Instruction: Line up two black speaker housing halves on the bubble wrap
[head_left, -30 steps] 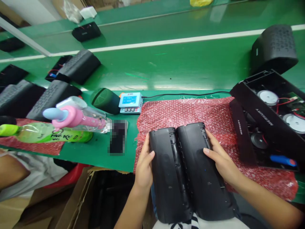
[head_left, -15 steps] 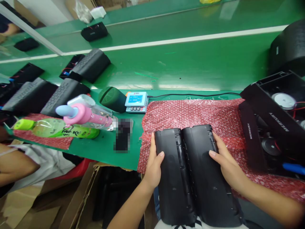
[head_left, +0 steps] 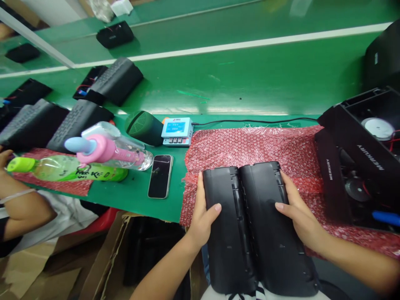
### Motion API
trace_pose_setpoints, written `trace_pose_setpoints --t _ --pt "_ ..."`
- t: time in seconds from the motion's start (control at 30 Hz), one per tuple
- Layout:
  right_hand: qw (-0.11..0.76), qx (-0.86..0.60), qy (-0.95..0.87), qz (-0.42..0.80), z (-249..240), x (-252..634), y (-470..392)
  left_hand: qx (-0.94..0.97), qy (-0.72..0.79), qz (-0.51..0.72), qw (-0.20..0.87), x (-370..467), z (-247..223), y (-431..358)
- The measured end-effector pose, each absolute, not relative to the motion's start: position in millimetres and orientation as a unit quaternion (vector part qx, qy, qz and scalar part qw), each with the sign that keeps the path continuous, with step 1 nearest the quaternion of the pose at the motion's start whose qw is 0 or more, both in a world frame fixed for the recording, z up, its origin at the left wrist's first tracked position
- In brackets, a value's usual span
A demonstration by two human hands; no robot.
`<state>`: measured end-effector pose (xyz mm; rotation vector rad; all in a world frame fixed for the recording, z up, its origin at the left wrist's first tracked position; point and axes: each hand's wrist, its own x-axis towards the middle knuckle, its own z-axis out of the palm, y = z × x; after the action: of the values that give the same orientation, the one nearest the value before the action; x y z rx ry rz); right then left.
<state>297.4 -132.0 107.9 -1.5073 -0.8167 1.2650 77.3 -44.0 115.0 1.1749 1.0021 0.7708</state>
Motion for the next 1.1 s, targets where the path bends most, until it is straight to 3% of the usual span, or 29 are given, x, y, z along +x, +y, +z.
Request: trace_pose_setpoints --t 0.4,0.83,1.1 --pt "0.494 -0.597 -0.327 0.541 121 296 -125 0.439 0.48 0.315 0.691 82 119 -40" --pt "0.489 -0.582 -0.191 0.621 123 301 -118 0.436 0.492 0.307 0.688 86 123 -38" --pt "0.497 -0.596 -0.232 0.586 131 296 -115 0.448 0.489 0.312 0.681 85 124 -39"
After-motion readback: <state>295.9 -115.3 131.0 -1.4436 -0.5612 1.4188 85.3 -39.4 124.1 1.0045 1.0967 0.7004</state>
